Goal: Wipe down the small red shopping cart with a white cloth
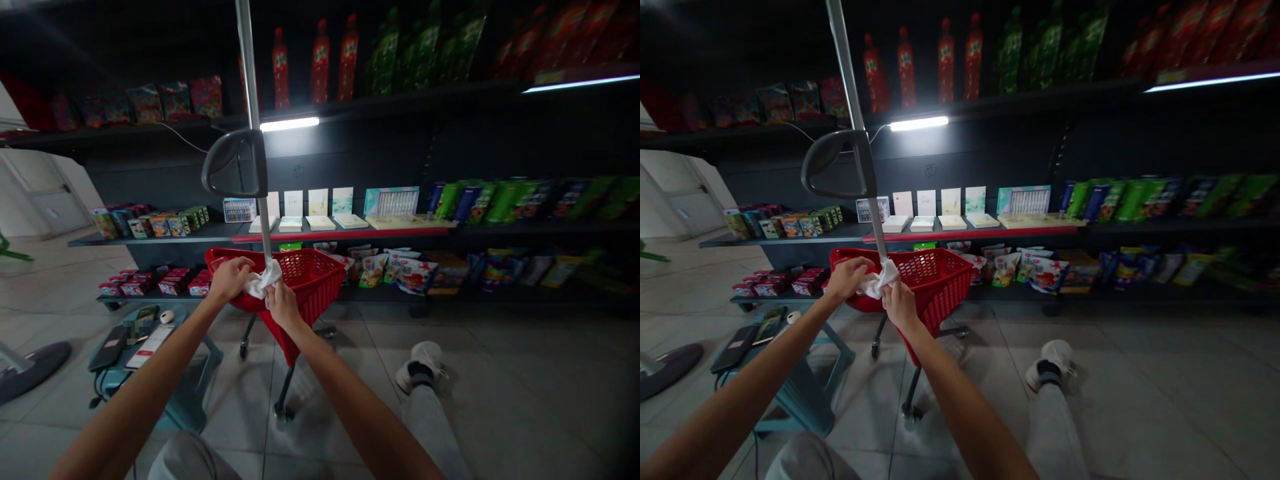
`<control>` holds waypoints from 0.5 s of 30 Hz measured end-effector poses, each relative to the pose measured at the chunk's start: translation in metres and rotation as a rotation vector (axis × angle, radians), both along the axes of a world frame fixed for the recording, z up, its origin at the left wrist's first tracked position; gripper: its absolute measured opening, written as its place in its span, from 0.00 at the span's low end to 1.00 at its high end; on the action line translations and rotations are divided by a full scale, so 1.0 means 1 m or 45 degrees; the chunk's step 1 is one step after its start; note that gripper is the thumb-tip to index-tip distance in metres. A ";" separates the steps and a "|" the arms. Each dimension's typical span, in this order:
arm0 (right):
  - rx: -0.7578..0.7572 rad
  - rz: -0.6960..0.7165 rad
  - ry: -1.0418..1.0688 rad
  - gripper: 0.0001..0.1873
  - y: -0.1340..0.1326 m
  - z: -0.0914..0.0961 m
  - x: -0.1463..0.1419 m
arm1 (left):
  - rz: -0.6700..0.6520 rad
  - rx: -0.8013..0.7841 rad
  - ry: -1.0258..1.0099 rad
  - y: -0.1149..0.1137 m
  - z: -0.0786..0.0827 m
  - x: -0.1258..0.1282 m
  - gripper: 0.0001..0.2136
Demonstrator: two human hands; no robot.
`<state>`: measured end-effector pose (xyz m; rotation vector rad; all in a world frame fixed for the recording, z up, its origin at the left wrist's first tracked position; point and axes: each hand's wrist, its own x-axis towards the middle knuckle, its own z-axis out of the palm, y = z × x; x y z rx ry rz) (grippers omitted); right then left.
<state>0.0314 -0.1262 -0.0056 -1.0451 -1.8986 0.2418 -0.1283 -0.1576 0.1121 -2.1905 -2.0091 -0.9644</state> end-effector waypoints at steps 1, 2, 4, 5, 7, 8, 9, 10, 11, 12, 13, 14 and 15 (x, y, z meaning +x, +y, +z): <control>-0.005 -0.029 -0.005 0.17 -0.004 0.000 -0.002 | 0.033 -0.012 -0.001 0.000 0.001 0.000 0.18; -0.008 -0.053 -0.002 0.17 -0.008 0.001 -0.004 | 0.068 -0.040 0.003 0.000 0.001 0.000 0.18; 0.023 -0.054 0.009 0.17 -0.014 0.002 -0.007 | 0.125 -0.108 0.020 -0.002 0.003 0.004 0.18; 0.053 -0.034 0.012 0.18 -0.016 0.002 -0.008 | 0.142 -0.127 0.029 -0.004 0.004 0.006 0.18; 0.106 0.013 0.003 0.18 -0.018 0.002 -0.009 | 0.155 -0.121 0.054 -0.009 0.006 0.013 0.19; 0.119 0.028 -0.013 0.18 -0.018 0.001 -0.009 | 0.156 -0.109 0.071 -0.012 0.006 0.017 0.19; 0.126 0.038 -0.031 0.18 -0.017 0.000 -0.009 | 0.154 -0.098 0.088 -0.015 0.006 0.020 0.19; 0.128 0.044 -0.046 0.18 -0.017 -0.001 -0.009 | 0.150 -0.092 0.101 -0.017 0.005 0.022 0.19; 0.125 0.049 -0.057 0.18 -0.017 -0.002 -0.009 | 0.153 -0.093 0.109 -0.019 0.004 0.024 0.19; 0.119 0.054 -0.066 0.18 -0.017 -0.002 -0.008 | 0.164 -0.100 0.112 -0.020 0.003 0.025 0.20; 0.112 0.058 -0.072 0.18 -0.017 -0.002 -0.008 | 0.186 -0.111 0.113 -0.021 0.001 0.024 0.20; 0.105 0.057 -0.079 0.19 -0.018 -0.001 -0.006 | 0.214 -0.125 0.118 -0.021 -0.002 0.023 0.21; 0.097 0.053 -0.090 0.19 -0.018 -0.001 -0.004 | 0.245 -0.135 0.133 -0.021 -0.004 0.022 0.22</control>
